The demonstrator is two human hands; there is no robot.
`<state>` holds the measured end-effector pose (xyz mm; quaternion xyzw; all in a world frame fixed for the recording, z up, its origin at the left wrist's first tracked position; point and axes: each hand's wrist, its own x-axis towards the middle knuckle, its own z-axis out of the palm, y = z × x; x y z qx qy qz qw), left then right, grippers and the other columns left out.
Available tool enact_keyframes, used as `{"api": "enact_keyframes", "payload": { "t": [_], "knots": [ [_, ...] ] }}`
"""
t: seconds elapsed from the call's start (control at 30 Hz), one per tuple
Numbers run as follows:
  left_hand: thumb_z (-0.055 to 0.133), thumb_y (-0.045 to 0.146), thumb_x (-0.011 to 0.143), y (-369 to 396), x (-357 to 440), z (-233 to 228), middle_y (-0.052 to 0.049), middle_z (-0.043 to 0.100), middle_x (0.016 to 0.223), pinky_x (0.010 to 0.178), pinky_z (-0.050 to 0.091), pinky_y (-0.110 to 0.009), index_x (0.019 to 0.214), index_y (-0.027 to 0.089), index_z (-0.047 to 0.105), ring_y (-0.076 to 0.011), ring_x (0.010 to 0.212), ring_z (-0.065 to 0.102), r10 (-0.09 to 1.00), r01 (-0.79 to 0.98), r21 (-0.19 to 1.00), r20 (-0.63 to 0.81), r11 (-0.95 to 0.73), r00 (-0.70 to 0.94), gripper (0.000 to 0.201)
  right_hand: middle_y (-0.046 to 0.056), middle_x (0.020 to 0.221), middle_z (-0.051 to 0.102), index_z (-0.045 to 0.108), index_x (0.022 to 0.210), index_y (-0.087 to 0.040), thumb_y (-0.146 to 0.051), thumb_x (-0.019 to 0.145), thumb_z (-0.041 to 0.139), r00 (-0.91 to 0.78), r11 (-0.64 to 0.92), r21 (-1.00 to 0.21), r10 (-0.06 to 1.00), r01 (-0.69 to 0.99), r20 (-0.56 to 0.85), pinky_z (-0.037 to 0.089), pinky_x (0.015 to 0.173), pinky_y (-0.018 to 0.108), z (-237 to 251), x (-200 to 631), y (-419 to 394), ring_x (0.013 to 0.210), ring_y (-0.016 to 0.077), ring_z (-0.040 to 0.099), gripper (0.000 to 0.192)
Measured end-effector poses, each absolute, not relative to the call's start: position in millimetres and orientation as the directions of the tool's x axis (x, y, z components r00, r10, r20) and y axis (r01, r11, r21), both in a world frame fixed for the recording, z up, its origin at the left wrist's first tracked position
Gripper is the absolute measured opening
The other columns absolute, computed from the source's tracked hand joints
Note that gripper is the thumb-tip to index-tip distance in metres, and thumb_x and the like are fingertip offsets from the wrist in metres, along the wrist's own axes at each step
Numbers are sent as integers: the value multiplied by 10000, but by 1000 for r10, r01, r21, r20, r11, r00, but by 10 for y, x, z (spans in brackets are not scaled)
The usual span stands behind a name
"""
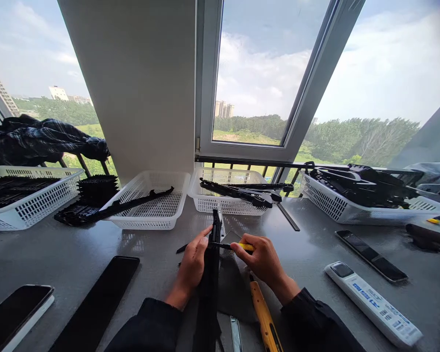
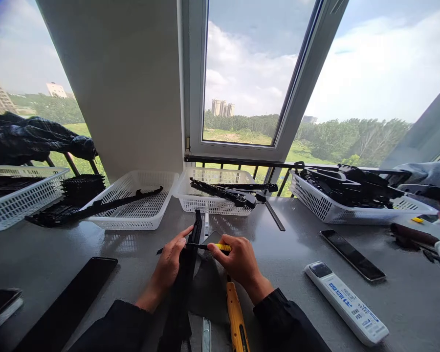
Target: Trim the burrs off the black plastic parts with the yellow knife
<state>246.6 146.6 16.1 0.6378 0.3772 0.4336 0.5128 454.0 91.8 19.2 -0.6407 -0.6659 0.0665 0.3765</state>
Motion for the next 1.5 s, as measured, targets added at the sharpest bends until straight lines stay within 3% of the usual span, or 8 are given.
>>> {"api": "enact_keyframes", "payload": {
  "t": [0.23,0.43,1.0,1.23,1.4,1.5],
  "knots": [
    [386,416,1034,1491,2476,145,-102,646,1503,1261,354,-436,1424,144,656,-276,1431,556,944,17,978,196,-208,266,547,-32,527,485,494,592,-202,-621,945,599,71,186,-523,899,832,432,265,577,259,175,4525,898,522,101,409,557],
    [398,408,1026,1470,2477,177,-90,662,1487,1254,370,-416,1399,163,677,-259,1427,564,943,8,980,189,-199,273,527,-7,560,576,589,643,-209,-675,953,568,93,173,-561,906,809,413,298,580,269,152,4518,903,530,127,485,560],
    [414,390,1022,1494,2484,147,-99,685,1451,1205,410,-413,1372,166,688,-272,1378,597,963,-4,981,192,-194,189,498,-29,544,524,555,615,-202,-635,962,578,51,196,-541,912,818,408,276,570,265,150,4465,883,522,105,429,556],
    [429,520,1033,1482,2495,148,-85,792,1095,1038,533,-399,1334,198,713,-268,1132,697,959,10,971,233,-238,162,524,-14,579,582,623,660,-193,-678,964,559,84,212,-600,901,772,426,314,571,246,154,4449,871,541,107,455,575],
    [451,536,1019,1483,2506,152,-90,783,1131,1009,520,-367,1287,190,728,-255,1095,690,952,8,966,252,-257,175,518,-9,595,600,628,673,-191,-702,966,550,112,200,-609,894,768,434,315,575,241,158,4403,866,546,107,456,594],
    [446,546,1016,1481,2500,155,-77,783,1048,958,529,-359,1308,181,712,-248,1020,694,954,13,971,231,-238,192,538,-4,596,606,637,678,-188,-710,971,535,111,206,-610,891,765,440,323,580,238,165,4389,866,543,108,463,607]
  ]
}}
